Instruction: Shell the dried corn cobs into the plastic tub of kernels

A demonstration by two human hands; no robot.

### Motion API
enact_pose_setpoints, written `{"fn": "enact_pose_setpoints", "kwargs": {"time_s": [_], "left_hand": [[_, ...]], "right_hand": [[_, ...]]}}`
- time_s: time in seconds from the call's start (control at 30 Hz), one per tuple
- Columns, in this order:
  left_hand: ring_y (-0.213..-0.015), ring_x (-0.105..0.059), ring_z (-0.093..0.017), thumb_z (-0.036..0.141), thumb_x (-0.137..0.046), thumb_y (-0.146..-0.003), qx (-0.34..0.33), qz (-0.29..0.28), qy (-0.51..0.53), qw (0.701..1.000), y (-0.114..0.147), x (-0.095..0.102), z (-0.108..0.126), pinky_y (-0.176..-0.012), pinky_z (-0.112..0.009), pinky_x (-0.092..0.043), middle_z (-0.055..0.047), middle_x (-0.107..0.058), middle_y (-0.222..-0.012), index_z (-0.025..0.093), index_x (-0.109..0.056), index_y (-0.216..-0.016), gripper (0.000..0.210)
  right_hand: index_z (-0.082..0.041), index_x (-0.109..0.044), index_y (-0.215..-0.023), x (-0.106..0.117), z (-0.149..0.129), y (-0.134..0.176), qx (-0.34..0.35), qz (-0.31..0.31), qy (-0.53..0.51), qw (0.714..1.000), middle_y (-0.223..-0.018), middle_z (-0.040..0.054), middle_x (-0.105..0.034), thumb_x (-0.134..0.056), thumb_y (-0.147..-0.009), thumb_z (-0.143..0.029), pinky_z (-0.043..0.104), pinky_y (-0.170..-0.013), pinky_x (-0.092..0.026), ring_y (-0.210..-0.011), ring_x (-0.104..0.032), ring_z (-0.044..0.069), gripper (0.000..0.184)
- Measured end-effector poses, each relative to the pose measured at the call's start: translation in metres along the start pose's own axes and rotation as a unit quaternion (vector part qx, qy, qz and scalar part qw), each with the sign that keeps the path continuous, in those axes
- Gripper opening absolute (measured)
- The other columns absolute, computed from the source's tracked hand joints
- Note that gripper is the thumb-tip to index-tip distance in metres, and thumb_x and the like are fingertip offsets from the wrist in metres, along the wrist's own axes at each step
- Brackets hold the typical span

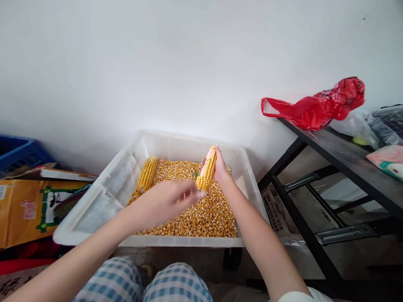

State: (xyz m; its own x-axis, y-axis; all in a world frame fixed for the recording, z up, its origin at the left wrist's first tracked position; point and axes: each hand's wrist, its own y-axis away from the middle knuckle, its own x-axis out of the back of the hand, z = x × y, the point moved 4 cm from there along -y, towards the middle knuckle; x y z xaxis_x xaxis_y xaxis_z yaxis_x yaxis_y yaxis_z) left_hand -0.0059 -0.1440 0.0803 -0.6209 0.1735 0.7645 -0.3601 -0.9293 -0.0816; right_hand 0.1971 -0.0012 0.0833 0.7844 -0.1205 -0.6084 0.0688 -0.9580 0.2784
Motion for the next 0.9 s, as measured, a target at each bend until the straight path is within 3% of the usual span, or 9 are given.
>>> {"fn": "enact_pose_setpoints", "kwargs": {"time_s": [0.1,0.17,0.2,0.37,0.53,0.6,0.73,0.83,0.9], "left_hand": [[-0.083,-0.06,-0.027,0.064,-0.036,-0.075,-0.003,-0.001,-0.002,1.0,-0.1,0.014,0.042,-0.072,-0.038,-0.046,-0.01,-0.065,-0.089,0.018,-0.056,-0.098,0.055],[-0.086,-0.06,-0.028,0.065,-0.033,-0.076,0.0,-0.043,0.028,0.999,-0.133,0.002,0.054,-0.076,-0.038,-0.044,-0.013,-0.065,-0.094,0.014,-0.054,-0.1,0.06],[-0.09,-0.059,-0.027,0.065,-0.03,-0.077,-0.006,-0.036,0.062,0.997,-0.14,-0.006,0.056,-0.079,-0.036,-0.044,-0.014,-0.064,-0.098,0.013,-0.052,-0.1,0.06],[-0.098,-0.057,-0.024,0.06,-0.023,-0.083,-0.016,0.018,0.171,0.985,-0.141,-0.035,0.042,-0.086,-0.034,-0.041,-0.013,-0.062,-0.106,0.013,-0.053,-0.102,0.059],[-0.123,-0.04,-0.02,0.055,-0.018,-0.087,-0.046,0.052,0.235,0.969,-0.14,-0.035,0.036,-0.102,-0.03,-0.027,-0.01,-0.05,-0.129,0.013,-0.049,-0.119,0.061],[-0.124,-0.038,-0.02,0.056,-0.018,-0.086,-0.035,0.04,0.271,0.961,-0.14,-0.033,0.034,-0.102,-0.029,-0.027,-0.009,-0.05,-0.128,0.013,-0.051,-0.119,0.063],[-0.108,-0.054,-0.023,0.059,-0.013,-0.085,-0.011,-0.037,0.317,0.948,-0.144,-0.032,0.026,-0.093,-0.033,-0.038,-0.009,-0.061,-0.114,0.014,-0.055,-0.116,0.069],[-0.092,-0.06,-0.024,0.055,-0.014,-0.085,0.008,-0.072,0.227,0.971,-0.153,-0.021,0.014,-0.084,-0.036,-0.044,-0.01,-0.064,-0.106,0.015,-0.053,-0.117,0.064],[-0.098,-0.057,-0.027,0.047,-0.033,-0.083,0.004,-0.026,0.059,0.998,-0.154,0.0,0.009,-0.088,-0.04,-0.04,-0.013,-0.061,-0.109,0.013,-0.052,-0.117,0.052]], "right_hand": [[-0.018,-0.048,-0.066,-0.013,0.003,0.004,0.036,-0.004,-0.044,0.998,-0.048,-0.0005,-0.056,-0.035,-0.078,-0.06,0.024,-0.047,-0.048,-0.046,-0.056,0.013,0.045],[-0.018,-0.05,-0.069,-0.015,0.002,0.005,0.077,0.022,-0.08,0.994,-0.052,-0.0015,-0.057,-0.036,-0.081,-0.053,0.021,-0.05,-0.049,-0.049,-0.057,0.011,0.039],[-0.019,-0.05,-0.071,-0.016,0.002,0.005,0.095,0.035,-0.089,0.991,-0.054,-0.0022,-0.058,-0.038,-0.082,-0.05,0.021,-0.052,-0.049,-0.051,-0.057,0.01,0.035],[-0.019,-0.052,-0.07,-0.013,0.006,0.002,0.122,0.084,-0.03,0.988,-0.054,-0.003,-0.057,-0.041,-0.08,-0.051,0.021,-0.052,-0.048,-0.051,-0.056,0.011,0.035],[-0.019,-0.053,-0.07,-0.015,0.013,0.006,0.152,0.107,0.014,0.983,-0.055,-0.0044,-0.057,-0.043,-0.079,-0.051,0.02,-0.051,-0.047,-0.049,-0.055,0.01,0.035],[-0.02,-0.053,-0.072,-0.017,0.015,0.009,0.16,0.108,0.01,0.981,-0.054,-0.0057,-0.055,-0.043,-0.079,-0.05,0.02,-0.05,-0.046,-0.049,-0.055,0.009,0.033],[-0.02,-0.049,-0.068,-0.02,0.019,0.01,0.121,0.09,-0.014,0.988,-0.048,-0.0054,-0.052,-0.038,-0.081,-0.054,0.021,-0.047,-0.045,-0.045,-0.053,0.011,0.038],[-0.02,-0.047,-0.065,-0.021,0.016,0.008,0.095,0.068,-0.01,0.993,-0.045,-0.0036,-0.051,-0.035,-0.08,-0.059,0.022,-0.044,-0.045,-0.043,-0.053,0.012,0.044],[-0.02,-0.048,-0.068,-0.017,0.011,0.006,0.102,0.076,-0.003,0.992,-0.046,-0.0034,-0.053,-0.037,-0.079,-0.059,0.022,-0.043,-0.045,-0.042,-0.054,0.012,0.042]]}}
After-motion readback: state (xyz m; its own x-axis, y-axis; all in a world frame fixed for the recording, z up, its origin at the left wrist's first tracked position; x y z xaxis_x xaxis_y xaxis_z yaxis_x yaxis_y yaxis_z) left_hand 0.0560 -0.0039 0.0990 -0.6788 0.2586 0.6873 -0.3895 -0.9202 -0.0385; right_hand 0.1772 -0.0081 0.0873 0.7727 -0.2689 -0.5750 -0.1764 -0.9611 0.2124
